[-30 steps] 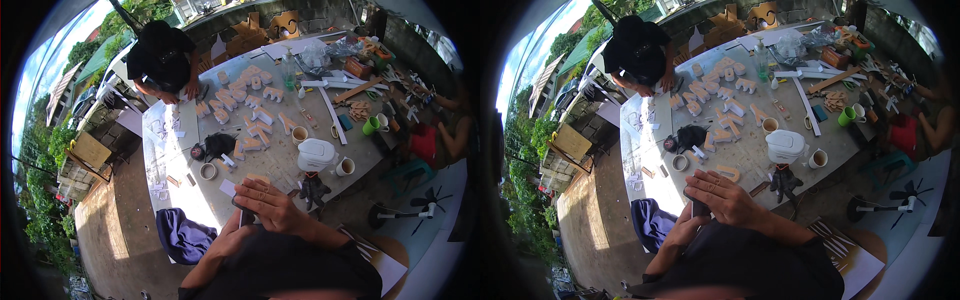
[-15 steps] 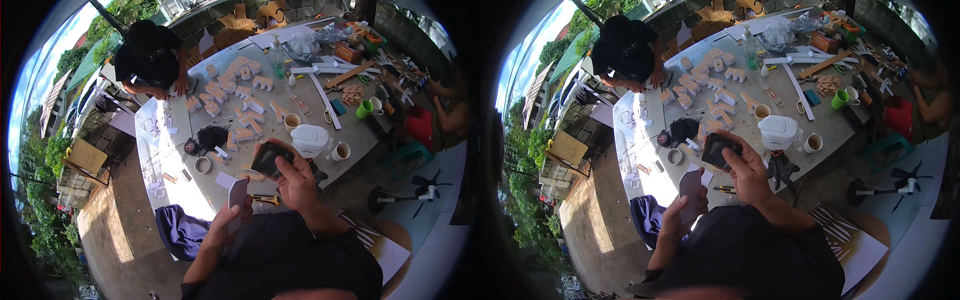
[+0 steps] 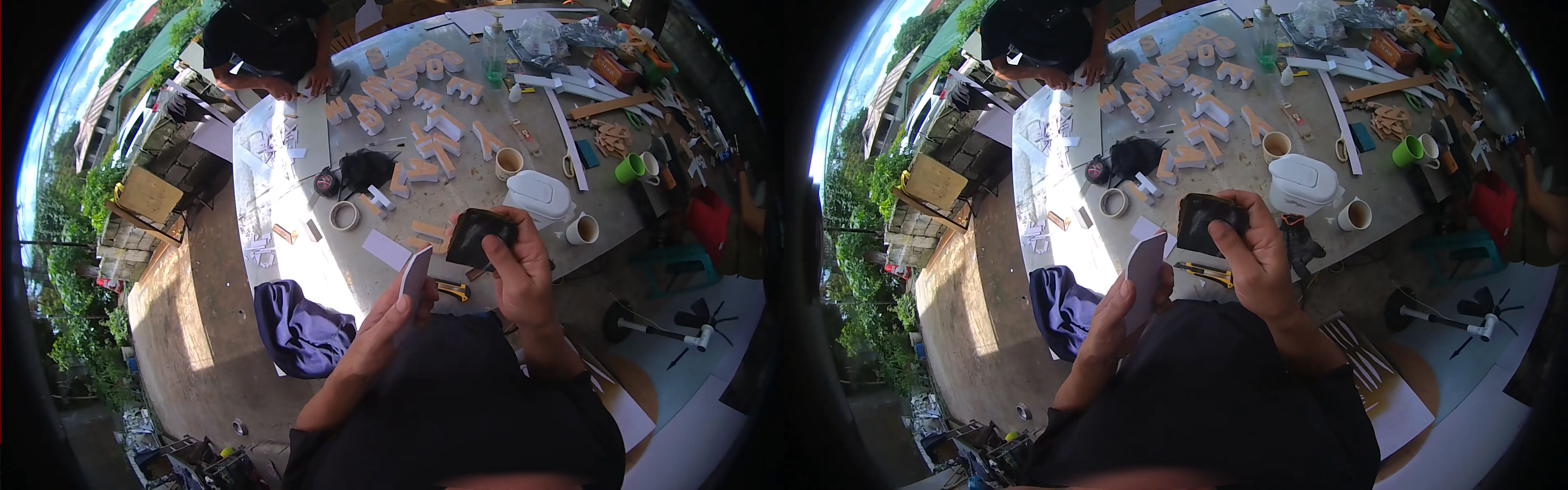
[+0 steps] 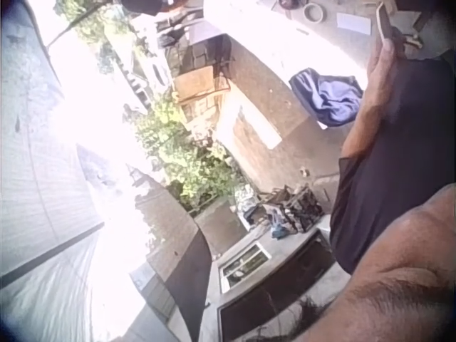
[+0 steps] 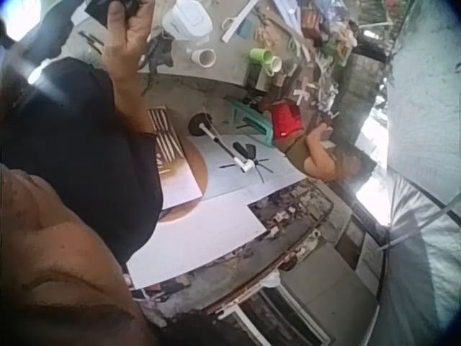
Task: Cutting and sanding plastic or foam letters for a sign.
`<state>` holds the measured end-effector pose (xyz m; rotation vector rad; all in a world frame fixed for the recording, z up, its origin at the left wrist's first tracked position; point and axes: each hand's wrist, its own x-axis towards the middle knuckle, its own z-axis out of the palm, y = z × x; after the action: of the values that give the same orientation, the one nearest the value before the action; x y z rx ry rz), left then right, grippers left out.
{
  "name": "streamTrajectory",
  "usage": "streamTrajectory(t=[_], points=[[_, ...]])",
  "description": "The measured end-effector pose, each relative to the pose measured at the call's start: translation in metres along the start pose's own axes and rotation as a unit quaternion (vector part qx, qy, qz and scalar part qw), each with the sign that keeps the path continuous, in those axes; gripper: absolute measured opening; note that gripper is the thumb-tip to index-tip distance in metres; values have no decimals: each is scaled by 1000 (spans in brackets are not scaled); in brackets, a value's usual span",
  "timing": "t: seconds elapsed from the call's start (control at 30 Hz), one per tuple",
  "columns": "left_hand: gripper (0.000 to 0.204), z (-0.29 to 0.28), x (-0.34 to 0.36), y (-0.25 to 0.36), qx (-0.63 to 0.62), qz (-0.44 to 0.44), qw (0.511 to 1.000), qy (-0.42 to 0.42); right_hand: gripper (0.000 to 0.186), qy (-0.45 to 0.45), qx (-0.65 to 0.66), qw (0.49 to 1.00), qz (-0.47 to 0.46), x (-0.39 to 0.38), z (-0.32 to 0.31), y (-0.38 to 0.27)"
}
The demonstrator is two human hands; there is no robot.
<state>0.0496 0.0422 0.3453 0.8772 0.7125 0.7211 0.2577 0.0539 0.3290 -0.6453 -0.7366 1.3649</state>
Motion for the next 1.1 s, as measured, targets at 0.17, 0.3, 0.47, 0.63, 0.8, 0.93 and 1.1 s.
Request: streamTrajectory(t=[0.17, 0.3, 0.47, 0.63, 0.8, 0.93, 1.1], points=[[90, -9, 5, 2, -44, 18, 997, 63, 22, -14, -69, 997, -25, 7, -17, -1], [84, -10, 7, 1, 23, 58, 996, 61, 37, -55, -281, 933, -220, 8, -25, -2], [88, -6, 14, 0, -94, 88, 988, 91, 38, -138, -258, 936, -194, 7, -21, -10], [82, 8, 30, 12, -144, 77, 980, 111, 41, -170, -243, 943, -148, 3, -12, -3], [79, 1, 36, 9, -76, 87, 986, 124, 43, -207, -278, 931, -111, 4, -12, -5], [78, -4, 37, 6, 32, 105, 988, 113, 43, -148, -81, 985, 40, -3, -6, -5], [79, -1, 39, 14, 179, 133, 969, 105, 40, -112, -194, 959, 176, 0, -17, 2]])
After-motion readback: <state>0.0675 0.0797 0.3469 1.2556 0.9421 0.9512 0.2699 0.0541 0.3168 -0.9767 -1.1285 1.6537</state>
